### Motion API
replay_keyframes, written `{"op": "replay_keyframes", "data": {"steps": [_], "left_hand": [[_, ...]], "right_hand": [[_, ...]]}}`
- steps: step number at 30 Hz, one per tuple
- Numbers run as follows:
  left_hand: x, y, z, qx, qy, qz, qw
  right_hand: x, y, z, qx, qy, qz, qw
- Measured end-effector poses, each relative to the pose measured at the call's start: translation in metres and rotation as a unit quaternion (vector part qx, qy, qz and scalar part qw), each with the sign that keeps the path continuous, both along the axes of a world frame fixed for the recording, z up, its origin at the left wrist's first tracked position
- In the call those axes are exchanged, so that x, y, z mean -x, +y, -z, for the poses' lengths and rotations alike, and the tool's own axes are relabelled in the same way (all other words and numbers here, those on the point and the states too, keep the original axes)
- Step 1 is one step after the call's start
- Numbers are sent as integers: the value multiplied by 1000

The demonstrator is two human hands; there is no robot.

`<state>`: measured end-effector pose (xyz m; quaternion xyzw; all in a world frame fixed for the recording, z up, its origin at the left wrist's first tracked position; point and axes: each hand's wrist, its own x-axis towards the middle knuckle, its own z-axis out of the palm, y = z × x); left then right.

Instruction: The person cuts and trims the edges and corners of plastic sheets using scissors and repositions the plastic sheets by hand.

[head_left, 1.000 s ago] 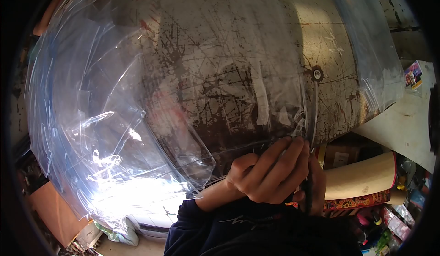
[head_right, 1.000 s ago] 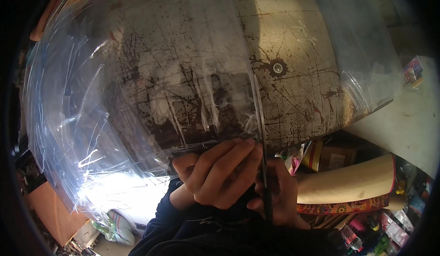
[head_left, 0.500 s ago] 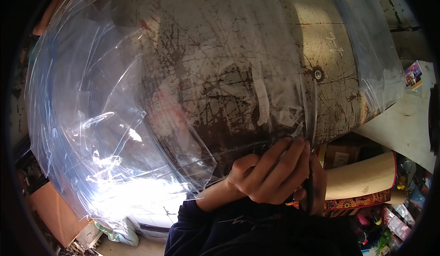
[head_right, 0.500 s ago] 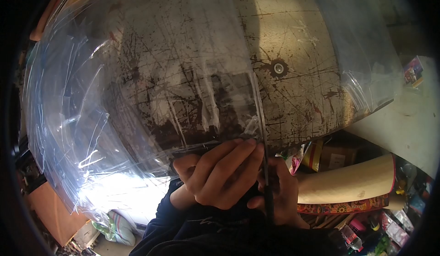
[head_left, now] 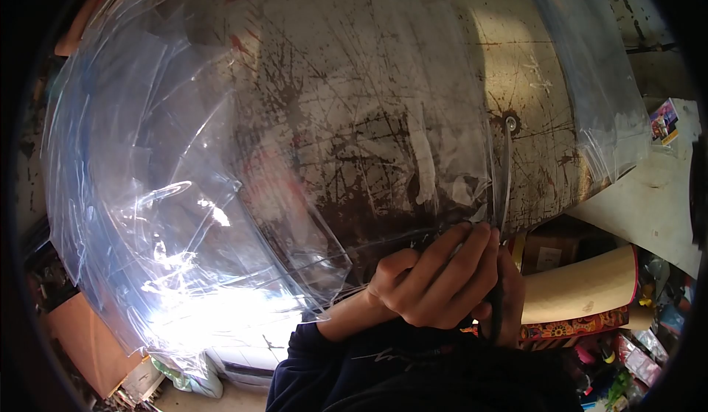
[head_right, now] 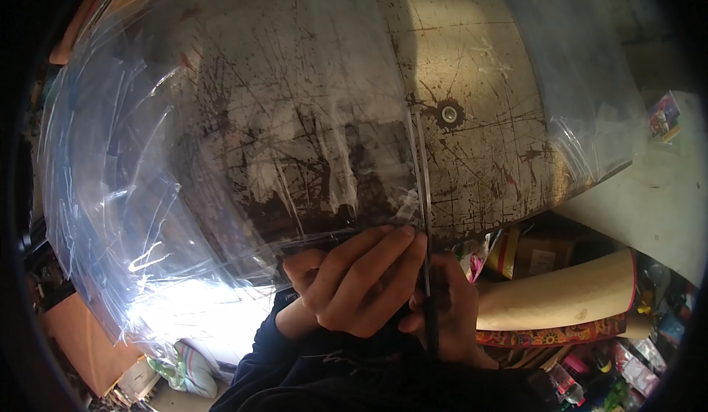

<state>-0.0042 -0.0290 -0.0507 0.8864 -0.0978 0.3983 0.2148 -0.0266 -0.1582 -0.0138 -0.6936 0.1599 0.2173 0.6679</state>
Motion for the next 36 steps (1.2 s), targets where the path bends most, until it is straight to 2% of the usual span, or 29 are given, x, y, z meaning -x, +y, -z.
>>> {"op": "replay_keyframes", "data": {"steps": [7,11,14,20,22,36], "left_hand": [[-1,2,-1,-19,-7,2,1000],[-1,-2,0,7,-7,-6,1000],[-1,-2,2,10,-14,-7,1000],[-1,1,-1,-11,-6,0,1000],[0,2,-2,-18,-5,1,1000],[-1,1,-2,-14,-7,0,1000]], "right_hand": [[-10,-2,-5,31,-33,-50,998],[-5,-6,1,47,-54,-75,995],[2,-8,6,95,-78,-67,990],[-10,4,-7,34,-34,8,999],[-11,-5,-4,55,-58,-48,996],[-11,-7,-9,52,-10,-44,998]]}}
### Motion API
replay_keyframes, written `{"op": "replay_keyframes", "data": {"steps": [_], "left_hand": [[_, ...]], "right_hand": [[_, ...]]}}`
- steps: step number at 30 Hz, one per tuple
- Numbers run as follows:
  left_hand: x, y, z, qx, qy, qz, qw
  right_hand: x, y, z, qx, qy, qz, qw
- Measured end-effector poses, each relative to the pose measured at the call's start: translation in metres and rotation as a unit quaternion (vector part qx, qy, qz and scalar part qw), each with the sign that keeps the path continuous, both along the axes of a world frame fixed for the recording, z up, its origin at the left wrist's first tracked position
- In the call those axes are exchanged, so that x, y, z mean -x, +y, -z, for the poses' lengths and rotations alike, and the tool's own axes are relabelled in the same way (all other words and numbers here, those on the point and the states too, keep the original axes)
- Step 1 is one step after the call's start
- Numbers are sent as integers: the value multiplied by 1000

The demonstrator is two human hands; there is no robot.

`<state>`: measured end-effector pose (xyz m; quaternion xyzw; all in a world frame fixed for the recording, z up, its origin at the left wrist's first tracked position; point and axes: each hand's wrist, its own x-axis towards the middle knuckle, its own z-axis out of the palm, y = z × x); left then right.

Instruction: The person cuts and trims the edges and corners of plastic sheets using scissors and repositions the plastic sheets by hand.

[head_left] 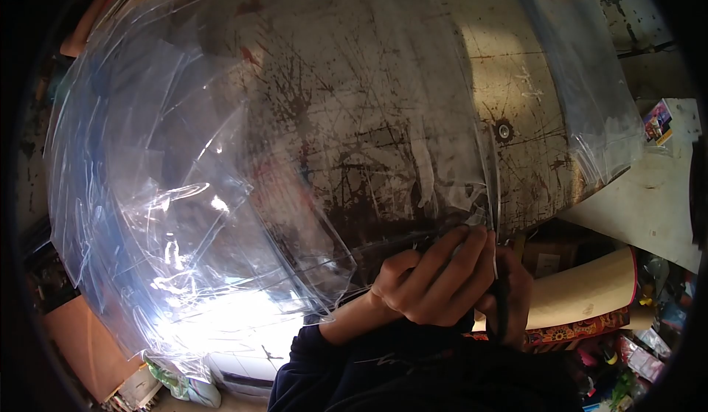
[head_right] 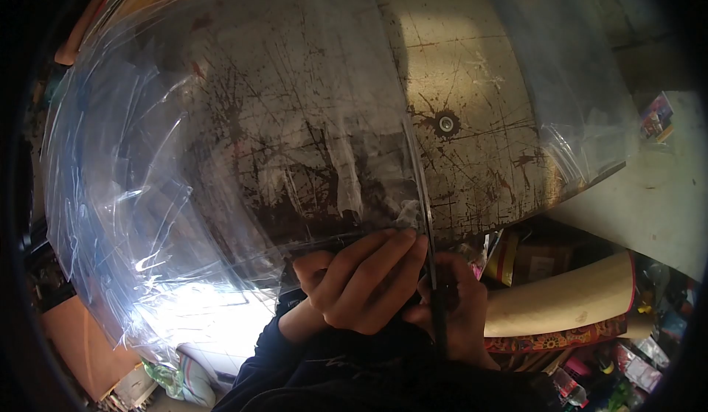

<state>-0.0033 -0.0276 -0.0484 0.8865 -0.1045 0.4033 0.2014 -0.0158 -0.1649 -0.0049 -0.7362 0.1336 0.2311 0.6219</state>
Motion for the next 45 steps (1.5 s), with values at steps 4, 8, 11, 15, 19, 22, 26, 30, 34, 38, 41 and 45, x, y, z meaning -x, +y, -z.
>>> {"op": "replay_keyframes", "data": {"steps": [4,8,11,15,19,22,26,30,34,38,41,45], "left_hand": [[0,1,1,-2,-7,-1,1000],[-1,1,0,0,-7,1,1000],[-1,0,0,5,-7,3,1000],[1,3,-2,7,-3,-1,1000],[5,7,-8,41,12,22,999],[8,9,-9,99,24,41,994],[11,10,-7,81,25,16,996],[10,8,-9,51,52,-46,996],[7,6,-5,11,24,-61,998],[7,7,-2,7,22,-59,998],[6,9,-1,4,-4,-58,998],[7,8,-4,0,22,-61,998]], "right_hand": [[2,2,2,18,-23,4,1000],[2,1,1,45,-40,-25,998],[1,0,-2,40,-13,-24,999],[-7,-12,-19,0,9,-23,1000],[-18,-48,-24,149,-135,-28,979],[-35,-42,-18,270,-323,15,907],[-60,-25,-28,402,-314,-54,859],[-70,-20,-21,494,-399,-131,761],[-70,-17,-30,564,-433,-184,678],[-74,-5,-48,436,-520,-306,667],[-83,-1,-43,348,-637,-420,544],[-93,-3,-39,333,-688,-444,468]]}}
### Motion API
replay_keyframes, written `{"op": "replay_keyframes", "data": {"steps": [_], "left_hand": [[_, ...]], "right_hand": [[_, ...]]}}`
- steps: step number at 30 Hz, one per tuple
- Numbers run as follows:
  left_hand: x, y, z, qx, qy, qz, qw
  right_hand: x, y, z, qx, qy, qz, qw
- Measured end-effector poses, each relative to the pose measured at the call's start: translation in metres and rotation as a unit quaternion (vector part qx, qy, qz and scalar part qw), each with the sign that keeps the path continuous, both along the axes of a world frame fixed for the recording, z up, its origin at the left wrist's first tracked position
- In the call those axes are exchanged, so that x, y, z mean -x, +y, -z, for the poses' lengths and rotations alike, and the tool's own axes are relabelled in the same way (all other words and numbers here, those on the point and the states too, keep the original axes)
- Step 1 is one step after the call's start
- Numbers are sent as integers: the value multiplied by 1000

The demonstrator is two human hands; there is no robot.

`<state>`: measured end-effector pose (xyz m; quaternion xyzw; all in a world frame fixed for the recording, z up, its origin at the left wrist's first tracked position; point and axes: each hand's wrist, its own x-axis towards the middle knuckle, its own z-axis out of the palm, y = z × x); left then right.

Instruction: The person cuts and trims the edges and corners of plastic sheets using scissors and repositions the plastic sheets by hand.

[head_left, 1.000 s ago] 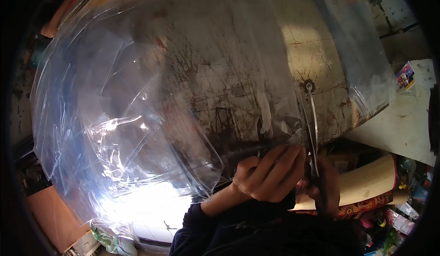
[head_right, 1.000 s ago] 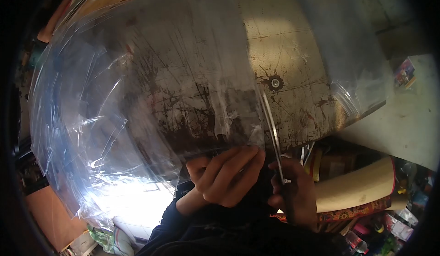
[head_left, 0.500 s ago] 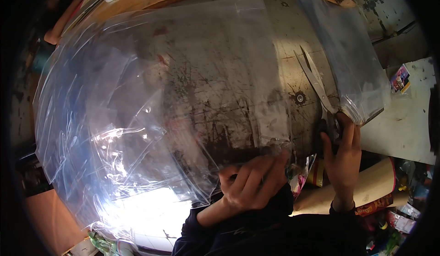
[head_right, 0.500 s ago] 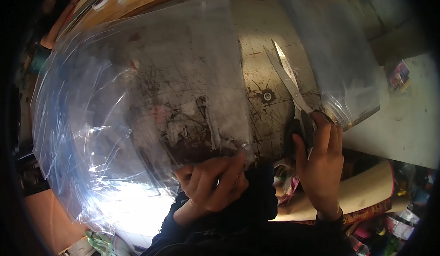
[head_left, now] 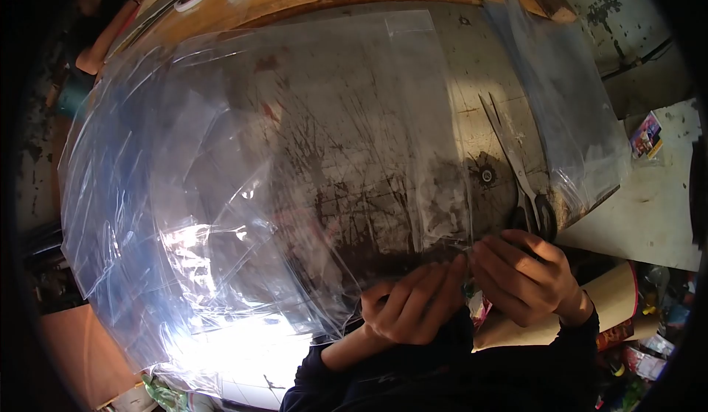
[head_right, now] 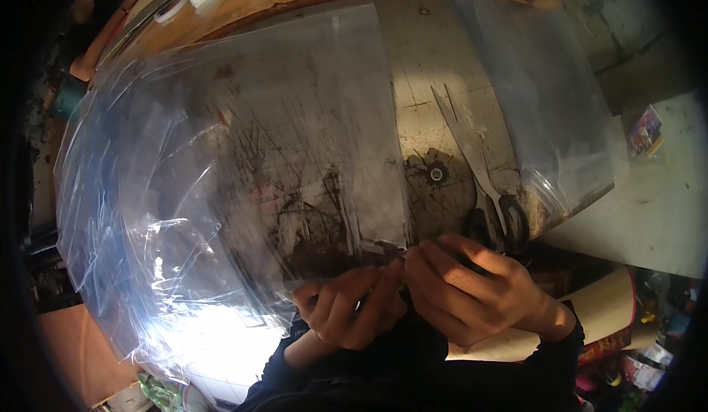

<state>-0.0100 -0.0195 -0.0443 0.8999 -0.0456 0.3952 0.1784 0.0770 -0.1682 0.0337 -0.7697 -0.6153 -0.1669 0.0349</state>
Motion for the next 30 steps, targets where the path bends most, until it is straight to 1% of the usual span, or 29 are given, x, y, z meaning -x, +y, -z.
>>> {"op": "replay_keyframes", "data": {"steps": [2,3,4,5,6,7,8,9,10,12,14,15,16,18,19,21,22,24,25,27,28,30], "left_hand": [[0,-1,-1,-7,1,-3,1000],[1,-1,-3,-7,29,-11,1000],[0,-1,-5,-7,56,-17,998],[-2,-2,-7,-7,56,-16,998],[-4,-3,-9,-36,86,-34,995],[-6,-3,-10,-65,117,-53,990],[-7,-2,-8,-65,116,-50,990],[-8,-3,-4,-95,115,-49,988],[-8,-3,-2,-125,114,-48,984],[-10,-3,-1,-124,113,-46,985],[-7,-2,2,-133,114,-29,984],[-7,-2,1,-131,118,-25,984],[-7,-2,2,-129,115,-24,985],[-6,-1,2,-142,113,-23,983],[-6,0,1,-142,114,-16,983],[-6,1,1,-163,114,-19,980],[-6,1,1,-161,115,-15,980],[-7,0,3,-167,100,-20,981],[-7,1,3,-164,103,-19,981],[-8,1,2,-174,103,-20,979],[-8,2,2,-173,106,-20,979],[-8,1,2,-167,100,-23,981]], "right_hand": [[-4,0,4,-14,-11,-17,1000],[-6,2,5,-13,-10,-16,1000],[-9,4,5,-22,5,3,1000],[-11,5,6,-32,20,22,999],[-11,6,8,-32,19,24,999],[-12,6,11,-31,49,47,997],[-13,7,14,-30,78,69,994],[-15,8,19,-53,102,69,991],[-19,12,22,-53,102,72,991],[-30,19,25,-107,83,107,985],[-71,20,9,-169,53,244,953],[-97,20,0,-200,44,297,933],[-123,18,-3,-211,15,317,925],[-165,16,-4,-195,-24,294,935],[-170,20,-8,-193,-24,301,934],[-174,29,-20,-127,57,344,929],[-171,27,-21,-125,57,347,928],[-158,24,-22,-99,23,311,945],[-151,19,-19,-96,25,312,945],[-132,9,-11,-100,-46,378,919],[-119,10,-10,-98,-44,378,919],[-90,11,-11,-93,-28,341,935]]}}
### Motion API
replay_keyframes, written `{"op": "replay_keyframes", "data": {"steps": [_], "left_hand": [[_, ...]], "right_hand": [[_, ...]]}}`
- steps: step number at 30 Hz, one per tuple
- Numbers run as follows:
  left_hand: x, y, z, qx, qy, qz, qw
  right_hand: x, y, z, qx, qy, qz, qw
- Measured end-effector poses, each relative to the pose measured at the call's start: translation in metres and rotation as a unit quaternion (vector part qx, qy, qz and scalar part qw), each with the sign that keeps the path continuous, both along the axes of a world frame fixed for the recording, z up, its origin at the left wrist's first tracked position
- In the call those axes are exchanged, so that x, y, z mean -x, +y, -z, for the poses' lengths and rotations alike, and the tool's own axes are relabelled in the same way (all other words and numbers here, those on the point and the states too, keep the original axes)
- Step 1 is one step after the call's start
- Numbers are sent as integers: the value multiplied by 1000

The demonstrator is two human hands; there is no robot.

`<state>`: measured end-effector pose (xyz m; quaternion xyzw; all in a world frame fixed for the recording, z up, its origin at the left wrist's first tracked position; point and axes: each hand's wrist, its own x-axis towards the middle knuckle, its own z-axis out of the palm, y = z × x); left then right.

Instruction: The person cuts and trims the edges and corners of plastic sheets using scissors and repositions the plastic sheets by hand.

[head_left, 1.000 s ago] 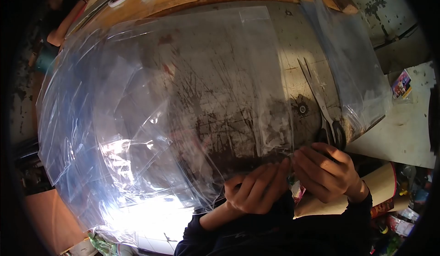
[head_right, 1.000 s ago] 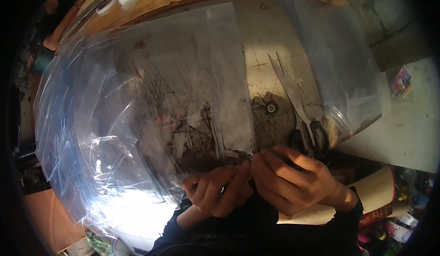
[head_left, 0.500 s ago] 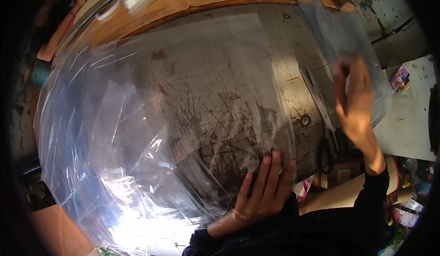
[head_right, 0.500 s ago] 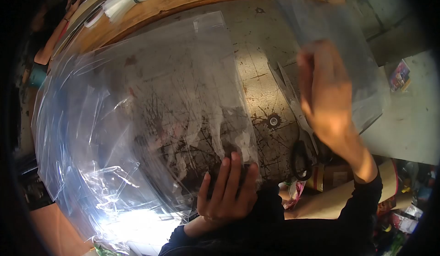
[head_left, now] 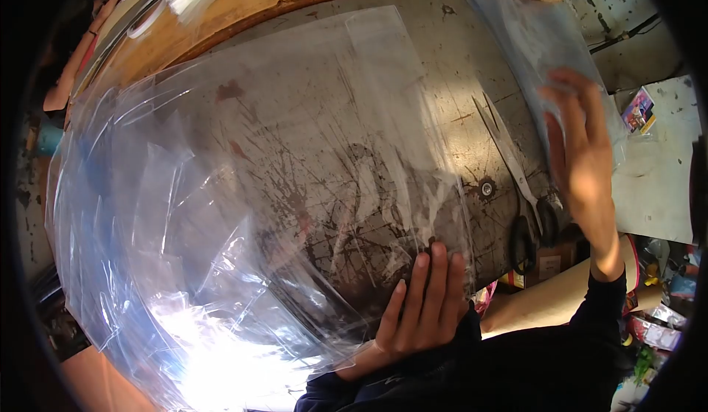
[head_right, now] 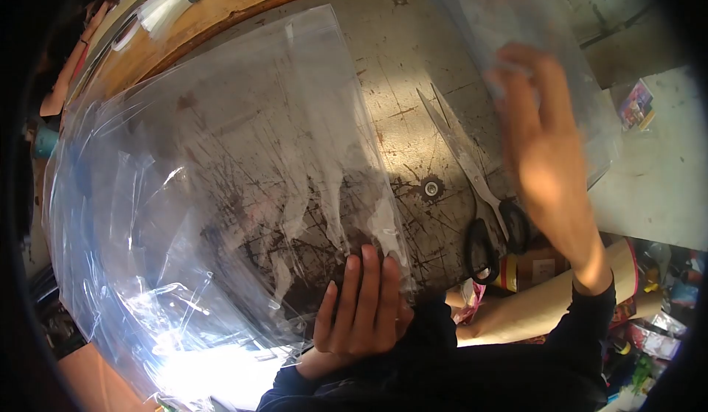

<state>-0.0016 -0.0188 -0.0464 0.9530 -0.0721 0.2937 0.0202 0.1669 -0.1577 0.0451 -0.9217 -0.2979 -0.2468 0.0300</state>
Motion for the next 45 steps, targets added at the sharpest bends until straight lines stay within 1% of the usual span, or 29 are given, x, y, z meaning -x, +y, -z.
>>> {"op": "replay_keyframes", "data": {"steps": [2,4,6,7,10,11,15,16,17,18,19,20,21,22,24,25,26,28,30,32,33,35,36,37,39,40,42,43,45], "left_hand": [[-1,0,-1,1,0,0,1000],[-1,0,-2,-2,-4,1,1000],[0,-1,-3,8,4,-5,1000],[-1,-1,-3,5,2,-4,1000],[-1,0,-4,7,4,-7,1000],[0,-1,-4,12,7,-7,1000],[1,-1,-5,16,17,-5,1000],[2,-1,-6,14,16,-5,1000],[3,-3,-7,48,33,-9,998],[4,-4,-9,81,49,-13,995],[5,-5,-11,80,47,-14,996],[6,-5,-14,116,62,-16,991],[7,-6,-16,152,77,-17,985],[8,-7,-19,151,75,-17,986],[12,-9,-23,203,109,-8,973],[13,-9,-23,202,109,-8,973],[13,-10,-23,198,114,-6,973],[14,-12,-25,193,118,-4,974],[14,-13,-29,213,141,2,967],[16,-13,-28,218,146,5,965],[16,-13,-27,224,153,7,963],[16,-13,-27,233,156,9,960],[16,-13,-27,238,156,13,958],[17,-13,-26,238,158,14,958],[16,-11,-26,247,159,21,956],[16,-11,-27,246,160,22,956],[15,-11,-30,257,165,26,952],[15,-10,-33,259,165,27,951],[13,-8,-37,257,179,44,949]], "right_hand": [[26,-6,1,-44,144,-113,982],[38,-4,2,-49,213,-254,942],[45,-1,1,-26,246,-338,908],[46,1,4,-18,222,-372,901],[55,-4,21,-32,181,-372,910],[53,-2,19,-10,147,-392,908],[59,-3,24,-18,141,-382,913],[62,-3,24,-29,150,-358,921],[64,-3,25,-40,158,-333,929],[67,-2,25,-41,155,-334,929],[71,1,26,-107,219,-294,924],[73,3,28,-172,279,-251,911],[75,5,29,-218,287,-237,902],[75,6,29,-219,285,-238,902],[77,8,30,-259,291,-208,897],[77,8,31,-278,299,-184,894],[77,8,32,-280,297,-185,894],[77,8,33,-276,297,-146,903],[77,3,30,-271,291,-151,905],[83,-1,22,-231,205,-54,950],[88,-9,20,-188,193,-4,963],[97,-15,15,-116,198,98,968],[102,-18,15,-83,197,144,966],[107,-21,16,-84,199,145,966],[113,-25,20,-71,259,174,947],[115,-26,21,-73,259,176,947],[118,-31,22,-108,267,178,941],[120,-33,21,-107,267,179,941],[125,-38,16,-190,343,214,895]]}}
